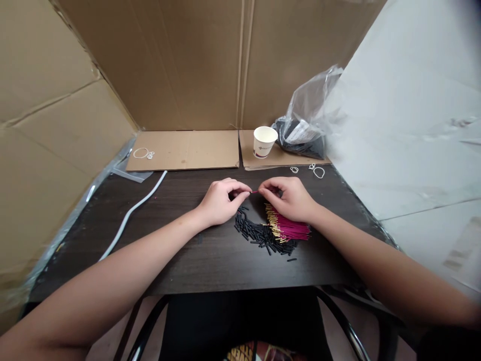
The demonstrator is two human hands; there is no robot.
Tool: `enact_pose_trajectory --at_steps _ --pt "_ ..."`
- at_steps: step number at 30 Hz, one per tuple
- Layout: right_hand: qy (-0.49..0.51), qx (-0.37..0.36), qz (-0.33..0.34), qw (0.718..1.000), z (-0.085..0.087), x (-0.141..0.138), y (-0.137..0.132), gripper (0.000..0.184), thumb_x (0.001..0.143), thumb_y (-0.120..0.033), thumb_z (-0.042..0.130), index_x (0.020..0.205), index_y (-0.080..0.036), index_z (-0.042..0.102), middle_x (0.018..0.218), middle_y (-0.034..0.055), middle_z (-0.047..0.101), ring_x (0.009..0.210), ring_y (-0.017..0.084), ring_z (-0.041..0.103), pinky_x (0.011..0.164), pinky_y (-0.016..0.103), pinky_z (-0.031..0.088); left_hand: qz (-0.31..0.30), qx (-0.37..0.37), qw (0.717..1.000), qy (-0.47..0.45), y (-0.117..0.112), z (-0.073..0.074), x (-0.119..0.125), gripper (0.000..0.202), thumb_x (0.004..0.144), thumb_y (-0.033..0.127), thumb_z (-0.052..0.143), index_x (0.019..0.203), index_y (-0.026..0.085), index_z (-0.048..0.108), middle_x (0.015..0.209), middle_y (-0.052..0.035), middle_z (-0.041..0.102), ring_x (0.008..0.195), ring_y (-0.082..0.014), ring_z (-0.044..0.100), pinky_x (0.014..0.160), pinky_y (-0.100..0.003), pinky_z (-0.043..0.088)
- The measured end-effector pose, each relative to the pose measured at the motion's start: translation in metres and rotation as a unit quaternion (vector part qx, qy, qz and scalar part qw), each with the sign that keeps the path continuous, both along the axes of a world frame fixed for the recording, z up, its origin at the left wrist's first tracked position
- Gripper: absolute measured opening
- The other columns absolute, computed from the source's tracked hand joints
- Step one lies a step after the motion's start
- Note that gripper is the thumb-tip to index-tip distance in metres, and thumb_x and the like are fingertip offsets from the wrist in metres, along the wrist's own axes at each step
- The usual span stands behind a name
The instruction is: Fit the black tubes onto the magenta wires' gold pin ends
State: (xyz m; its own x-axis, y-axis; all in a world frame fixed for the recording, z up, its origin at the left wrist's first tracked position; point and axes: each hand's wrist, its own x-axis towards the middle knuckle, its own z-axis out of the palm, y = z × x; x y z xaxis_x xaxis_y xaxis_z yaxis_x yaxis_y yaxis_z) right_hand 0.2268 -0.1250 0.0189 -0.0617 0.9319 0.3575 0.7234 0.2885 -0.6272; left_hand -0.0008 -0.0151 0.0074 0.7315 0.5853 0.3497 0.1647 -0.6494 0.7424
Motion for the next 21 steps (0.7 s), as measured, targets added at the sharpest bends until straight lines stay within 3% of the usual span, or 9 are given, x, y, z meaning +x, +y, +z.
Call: enact_pose_trajectory --at_steps 14,21 --pt "-0.002 0.035 0.003 0.999 -0.0055 0.0004 0.0008 0.016 0.106 -0.027 0.066 0.1 -0.02 0.078 0.087 0.0043 0.078 0.071 0.016 0.061 0.068 0.032 0.047 0.002 -0.035 0.999 -0.001 0.0008 -0.0019 0.0004 0.014 0.1 0.022 0.075 0.106 0.02 0.088 0.102 -0.0066 0.086 0.089 -0.0214 0.076 0.086 -0.038 0.06" --pt "0.004 0.029 -0.001 1.0 -0.005 -0.0011 0.0006 0.017 0.105 -0.028 0.066 0.098 -0.02 0.079 0.086 0.0049 0.078 0.071 0.017 0.064 0.069 0.032 0.048 0.001 -0.023 1.0 -0.011 0.0007 -0.0028 0.0007 0.013 0.1 0.021 0.077 0.106 0.019 0.088 0.101 -0.007 0.085 0.088 -0.021 0.076 0.086 -0.037 0.06"
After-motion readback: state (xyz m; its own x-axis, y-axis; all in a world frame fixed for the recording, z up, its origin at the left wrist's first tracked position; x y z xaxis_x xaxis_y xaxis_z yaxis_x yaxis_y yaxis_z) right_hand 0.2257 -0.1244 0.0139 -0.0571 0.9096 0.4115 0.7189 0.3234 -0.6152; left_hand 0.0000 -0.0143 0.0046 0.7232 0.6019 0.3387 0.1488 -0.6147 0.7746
